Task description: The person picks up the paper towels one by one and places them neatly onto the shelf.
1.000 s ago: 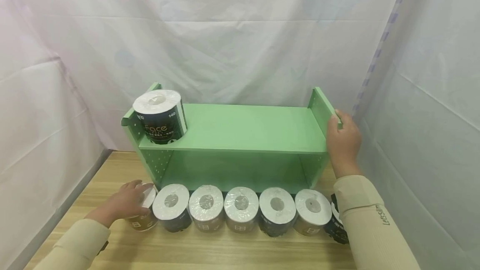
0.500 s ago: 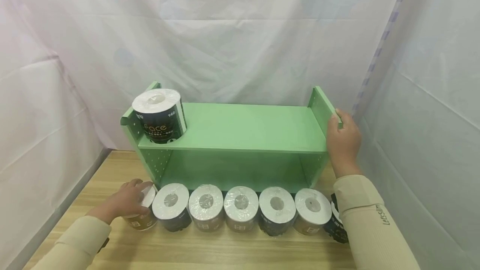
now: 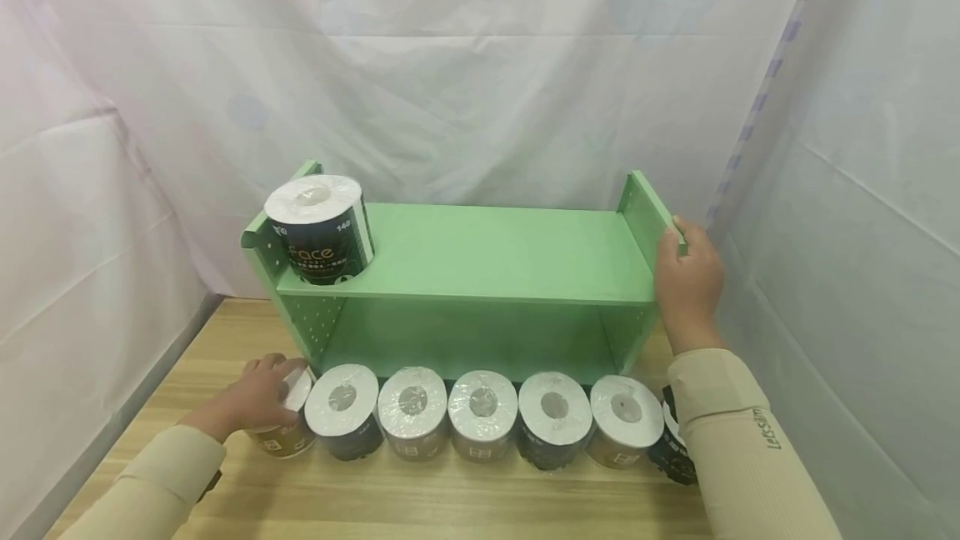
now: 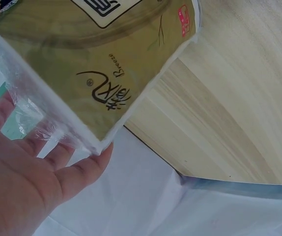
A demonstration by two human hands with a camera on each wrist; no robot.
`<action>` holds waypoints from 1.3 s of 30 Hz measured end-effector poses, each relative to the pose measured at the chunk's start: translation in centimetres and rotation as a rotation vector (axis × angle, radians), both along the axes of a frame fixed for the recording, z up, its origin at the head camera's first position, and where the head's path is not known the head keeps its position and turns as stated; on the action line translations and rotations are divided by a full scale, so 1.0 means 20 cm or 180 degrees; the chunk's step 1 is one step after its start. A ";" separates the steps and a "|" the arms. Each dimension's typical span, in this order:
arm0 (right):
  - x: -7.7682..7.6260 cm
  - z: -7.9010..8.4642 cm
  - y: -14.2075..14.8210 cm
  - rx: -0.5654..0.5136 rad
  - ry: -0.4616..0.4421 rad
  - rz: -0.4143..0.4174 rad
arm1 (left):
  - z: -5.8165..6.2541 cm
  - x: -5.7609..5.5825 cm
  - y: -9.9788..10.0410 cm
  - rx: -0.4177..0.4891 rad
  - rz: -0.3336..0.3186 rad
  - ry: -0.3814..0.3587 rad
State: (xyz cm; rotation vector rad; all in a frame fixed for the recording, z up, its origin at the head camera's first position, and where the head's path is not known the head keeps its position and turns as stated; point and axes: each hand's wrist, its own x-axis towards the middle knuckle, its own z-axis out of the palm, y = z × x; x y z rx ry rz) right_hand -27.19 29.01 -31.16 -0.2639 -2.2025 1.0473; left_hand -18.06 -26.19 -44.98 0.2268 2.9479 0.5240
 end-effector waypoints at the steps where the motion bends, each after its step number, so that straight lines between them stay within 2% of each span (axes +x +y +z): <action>1: 0.00 0.00 0.00 0.0004 0.0002 -0.0003 | 0.00 0.00 0.00 0.0004 0.0004 0.0000; 13: 0.00 0.00 -0.01 -0.0008 0.0031 0.0002 | 0.03 0.02 0.01 -0.0033 0.0014 0.0038; 23: 0.01 0.01 -0.01 -0.0024 -0.0023 0.0042 | 0.03 0.04 0.01 -0.0050 0.0066 0.0112; 39: 0.00 0.00 -0.01 0.0001 0.0079 -0.0002 | 0.04 0.06 -0.01 -0.0109 0.0118 0.0114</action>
